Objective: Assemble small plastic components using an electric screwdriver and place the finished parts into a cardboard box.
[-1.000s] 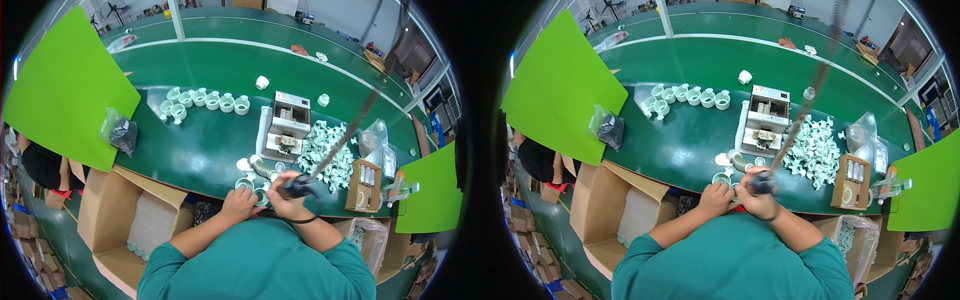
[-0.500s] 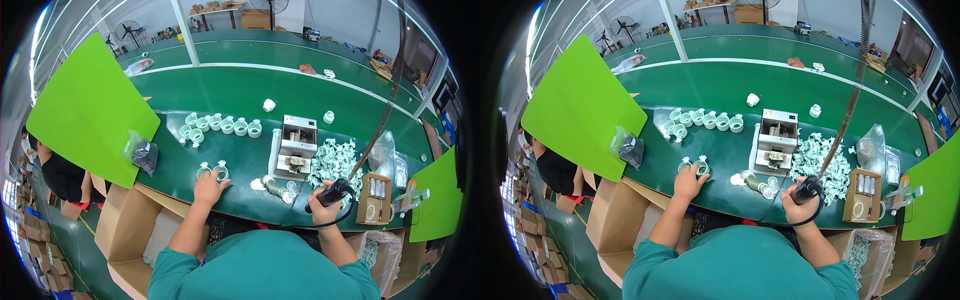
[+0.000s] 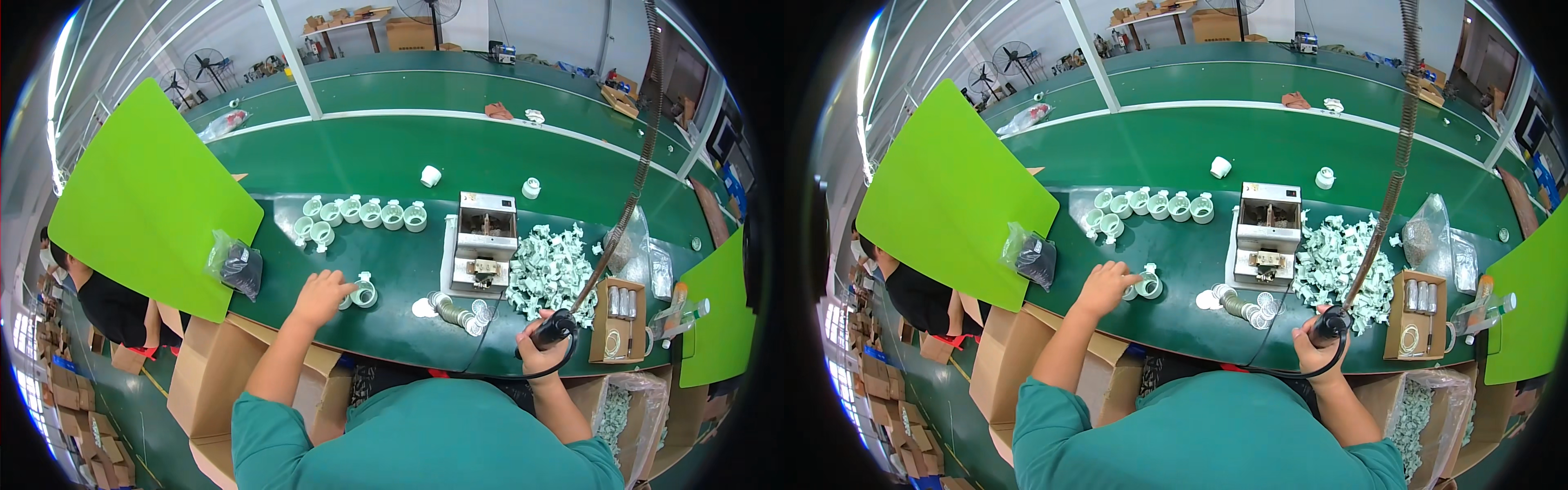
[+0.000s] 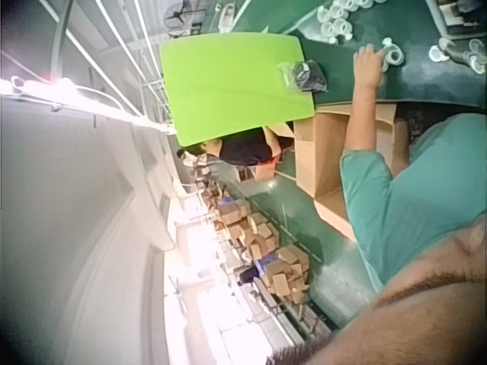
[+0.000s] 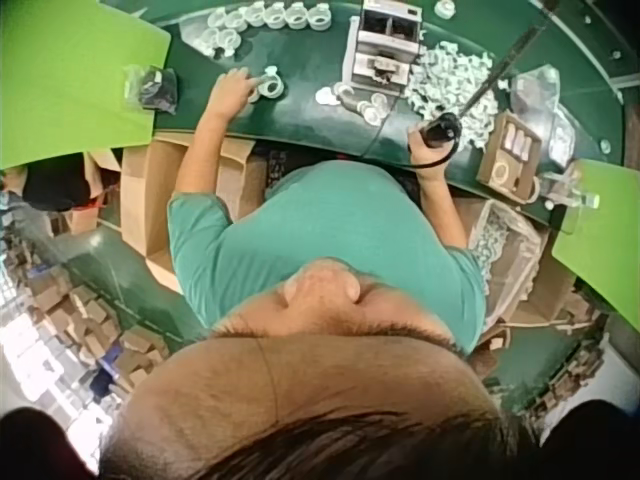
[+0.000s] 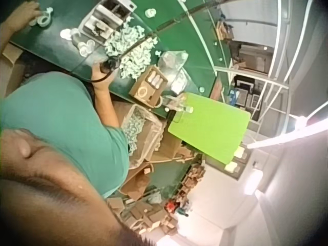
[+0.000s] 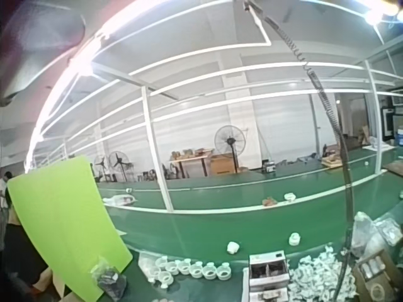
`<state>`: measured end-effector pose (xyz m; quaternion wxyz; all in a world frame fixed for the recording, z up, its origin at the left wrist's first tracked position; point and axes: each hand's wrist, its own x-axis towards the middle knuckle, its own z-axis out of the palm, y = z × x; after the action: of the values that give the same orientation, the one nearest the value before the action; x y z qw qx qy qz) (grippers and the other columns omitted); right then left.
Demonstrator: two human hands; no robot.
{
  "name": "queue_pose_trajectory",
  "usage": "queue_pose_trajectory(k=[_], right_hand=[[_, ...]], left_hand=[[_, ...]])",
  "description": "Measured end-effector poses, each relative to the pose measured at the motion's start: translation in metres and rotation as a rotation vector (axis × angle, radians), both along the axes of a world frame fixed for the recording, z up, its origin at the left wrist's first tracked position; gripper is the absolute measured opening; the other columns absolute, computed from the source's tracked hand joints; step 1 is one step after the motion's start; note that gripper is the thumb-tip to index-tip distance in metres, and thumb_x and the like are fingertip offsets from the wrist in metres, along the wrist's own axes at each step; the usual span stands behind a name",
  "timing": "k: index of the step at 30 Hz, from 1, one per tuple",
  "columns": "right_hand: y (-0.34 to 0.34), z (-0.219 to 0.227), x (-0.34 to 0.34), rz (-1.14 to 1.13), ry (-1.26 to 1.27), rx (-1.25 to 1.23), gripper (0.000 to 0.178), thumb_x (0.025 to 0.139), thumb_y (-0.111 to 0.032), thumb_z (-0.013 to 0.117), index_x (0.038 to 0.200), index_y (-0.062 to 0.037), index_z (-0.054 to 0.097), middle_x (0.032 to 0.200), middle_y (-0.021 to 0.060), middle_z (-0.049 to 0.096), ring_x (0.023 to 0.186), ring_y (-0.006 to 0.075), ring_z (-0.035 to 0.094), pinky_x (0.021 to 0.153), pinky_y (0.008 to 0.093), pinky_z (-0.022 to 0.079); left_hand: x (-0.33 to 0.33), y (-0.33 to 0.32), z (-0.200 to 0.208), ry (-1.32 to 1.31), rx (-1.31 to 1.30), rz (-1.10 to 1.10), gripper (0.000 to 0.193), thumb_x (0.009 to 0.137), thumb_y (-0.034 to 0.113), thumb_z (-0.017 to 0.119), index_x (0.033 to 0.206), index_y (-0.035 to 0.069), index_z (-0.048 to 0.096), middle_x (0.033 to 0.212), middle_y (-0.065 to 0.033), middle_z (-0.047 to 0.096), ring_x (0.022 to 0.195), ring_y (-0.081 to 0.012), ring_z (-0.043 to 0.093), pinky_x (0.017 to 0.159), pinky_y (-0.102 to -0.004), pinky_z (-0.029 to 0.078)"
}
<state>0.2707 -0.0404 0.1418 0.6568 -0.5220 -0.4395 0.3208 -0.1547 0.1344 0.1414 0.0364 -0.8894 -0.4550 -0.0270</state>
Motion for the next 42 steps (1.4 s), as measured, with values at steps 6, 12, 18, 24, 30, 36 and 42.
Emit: queue_pose_trajectory(k=[6,12,18,24,30,36,42], right_hand=[[0.001,-0.013,0.001,-0.009,-0.031,0.047,0.054,0.081,0.007,0.075,0.128,-0.0022,0.048,0.082,0.0045,0.061,0.065,0.0078,0.057,0.062,0.0237,0.048],[-0.003,-0.017,0.000,0.005,0.017,-0.010,0.052,0.082,0.006,0.075,0.126,-0.0022,0.049,0.083,0.0041,0.061,0.066,0.0072,0.057,0.060,0.0228,0.048],[-0.009,-0.006,0.000,-0.030,0.013,-0.038,0.054,0.081,0.006,0.075,0.127,-0.0023,0.049,0.083,0.0028,0.061,0.067,0.0077,0.057,0.062,0.0237,0.048],[-0.014,-0.003,0.003,-0.080,0.029,-0.085,0.056,0.080,0.006,0.076,0.129,-0.0023,0.049,0.082,0.0022,0.062,0.067,0.0080,0.057,0.064,0.0244,0.048],[-0.014,-0.008,0.005,-0.079,-0.006,-0.063,0.055,0.080,0.006,0.076,0.128,-0.0027,0.049,0.083,0.0023,0.061,0.068,0.0079,0.057,0.064,0.0242,0.048],[-0.014,-0.008,0.000,-0.062,-0.027,-0.037,0.048,0.082,0.006,0.076,0.121,-0.0032,0.050,0.086,0.0020,0.061,0.069,0.0056,0.058,0.059,0.0214,0.049],[-0.012,-0.009,-0.004,-0.056,-0.013,-0.063,0.052,0.080,0.007,0.075,0.125,-0.0031,0.049,0.083,0.0020,0.061,0.068,0.0072,0.057,0.061,0.0235,0.048]], left_hand=[[0.013,0.026,-0.010,0.163,0.014,-0.047,0.017,0.085,0.016,0.070,0.100,0.018,0.077,0.103,-0.0039,0.060,0.104,-0.0251,0.060,0.085,-0.0423,0.050],[0.028,0.079,-0.049,-0.026,0.115,0.301,0.019,0.089,0.027,0.070,0.093,0.008,0.075,0.108,-0.0090,0.066,0.105,-0.0304,0.066,0.085,-0.0463,0.056],[0.052,0.129,-0.041,-0.097,-0.062,0.577,0.026,0.089,0.027,0.068,0.095,0.003,0.076,0.109,-0.0175,0.073,0.100,-0.0369,0.072,0.083,-0.0486,0.059],[0.055,0.156,-0.039,-0.152,-0.121,0.718,0.029,0.088,0.025,0.066,0.100,0.001,0.077,0.108,-0.0211,0.075,0.099,-0.0388,0.073,0.083,-0.0477,0.060],[0.060,0.162,-0.038,-0.183,-0.127,0.739,0.027,0.088,0.022,0.065,0.099,0.001,0.077,0.108,-0.0211,0.075,0.099,-0.0390,0.073,0.083,-0.0472,0.060],[0.062,0.163,-0.033,-0.262,-0.135,0.732,0.024,0.090,0.017,0.064,0.099,-0.001,0.076,0.108,-0.0233,0.074,0.100,-0.0407,0.073,0.084,-0.0481,0.059],[0.027,0.167,-0.036,-0.398,-0.059,0.679,0.025,0.091,0.020,0.064,0.098,-0.001,0.075,0.105,-0.0245,0.074,0.096,-0.0419,0.072,0.085,-0.0497,0.059]])
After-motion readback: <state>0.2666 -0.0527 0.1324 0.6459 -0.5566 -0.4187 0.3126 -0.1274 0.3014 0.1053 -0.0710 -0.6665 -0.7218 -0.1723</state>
